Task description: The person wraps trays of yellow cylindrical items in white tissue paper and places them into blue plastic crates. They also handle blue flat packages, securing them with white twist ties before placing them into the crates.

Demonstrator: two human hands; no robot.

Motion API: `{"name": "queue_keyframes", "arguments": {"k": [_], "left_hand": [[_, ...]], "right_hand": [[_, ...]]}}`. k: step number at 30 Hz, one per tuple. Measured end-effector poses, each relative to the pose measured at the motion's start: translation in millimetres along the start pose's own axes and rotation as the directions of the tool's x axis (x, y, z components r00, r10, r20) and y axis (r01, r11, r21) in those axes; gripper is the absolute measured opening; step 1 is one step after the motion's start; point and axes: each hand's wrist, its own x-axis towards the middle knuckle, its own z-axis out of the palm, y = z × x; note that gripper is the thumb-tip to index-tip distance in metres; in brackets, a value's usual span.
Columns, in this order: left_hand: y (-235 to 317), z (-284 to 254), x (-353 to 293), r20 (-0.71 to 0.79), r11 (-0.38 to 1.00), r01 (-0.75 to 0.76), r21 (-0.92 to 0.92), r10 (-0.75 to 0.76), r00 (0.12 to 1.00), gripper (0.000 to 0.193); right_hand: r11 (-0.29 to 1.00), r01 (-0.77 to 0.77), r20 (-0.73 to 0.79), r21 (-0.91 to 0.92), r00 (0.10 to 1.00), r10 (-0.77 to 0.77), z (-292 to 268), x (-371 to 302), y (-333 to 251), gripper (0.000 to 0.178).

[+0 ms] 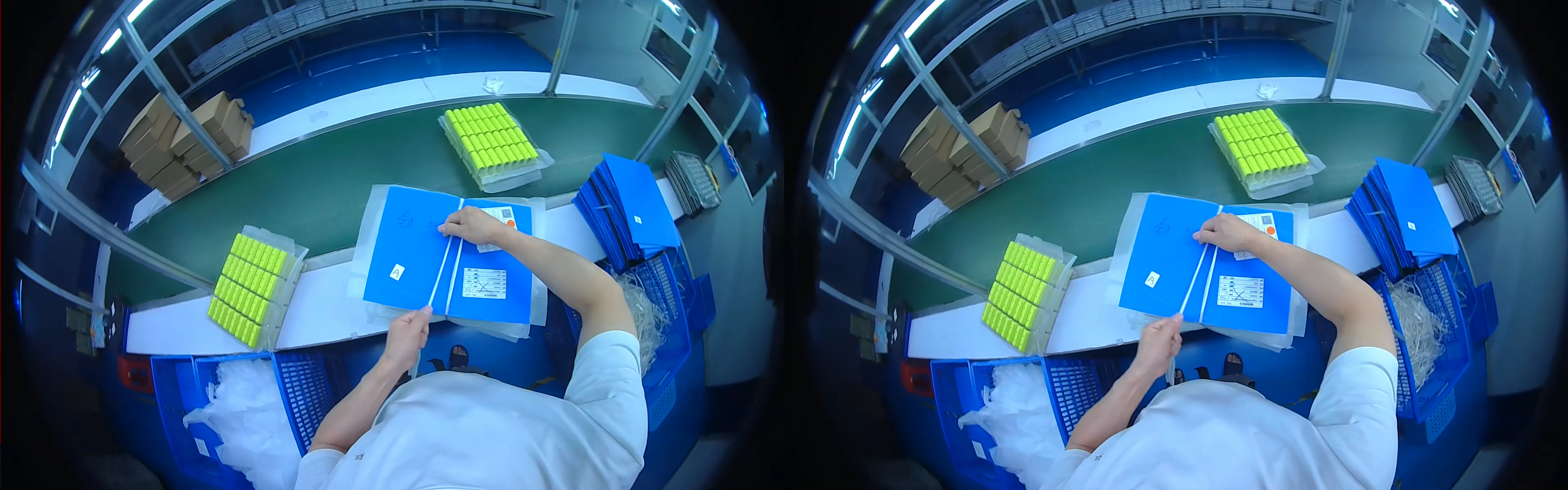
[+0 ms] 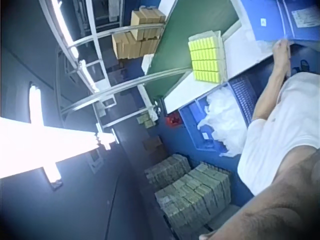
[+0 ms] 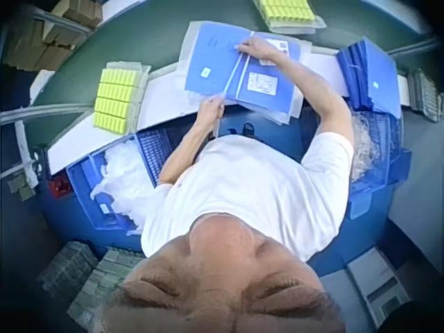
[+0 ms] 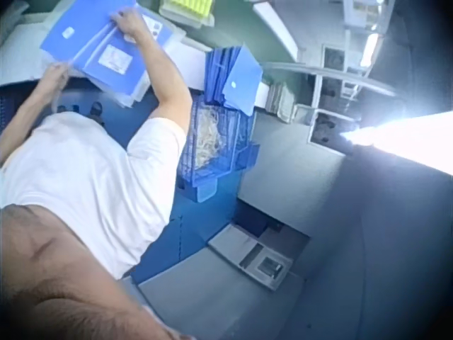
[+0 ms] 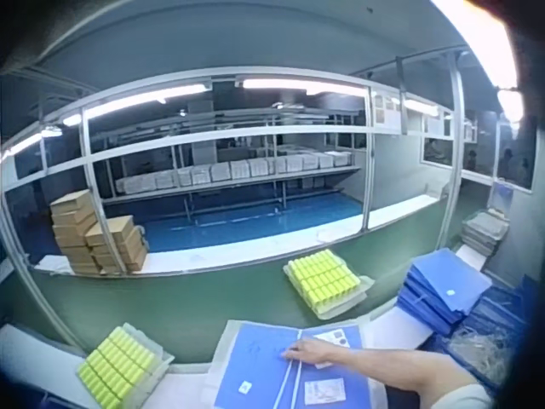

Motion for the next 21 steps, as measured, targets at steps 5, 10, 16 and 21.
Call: {"name": "queue_keyframes", "arguments": {"k": [5,10,16,21], "left_hand": [[76.3,62.7,-12.5,0.564,0.06,-0.795,0.604,0.672,0.479,0.033],[11.6,78.2,-4.6,0.621,-0.136,-0.607,0.783,0.121,0.774,0.034],[57.3,38.9,72.0,0.115,0.613,-0.379,0.693,0.425,0.898,0.043],[81.8,62.5,116.9,0.33,0.161,-0.415,0.896,0.385,0.862,0.033]], "right_hand": [[0.96,-0.21,0.366,0.183,0.921,0.132,-26.0,1.5,-10.9,0.032],[0.987,0.157,0.291,-0.017,0.946,-0.145,-24.1,-18.1,10.5,0.021],[0.95,0.311,-0.427,0.024,0.863,-0.271,44.9,-47.2,0.3,0.014],[0.933,0.312,-0.552,0.178,0.817,-0.167,45.6,-57.5,0.0,0.015]]}}
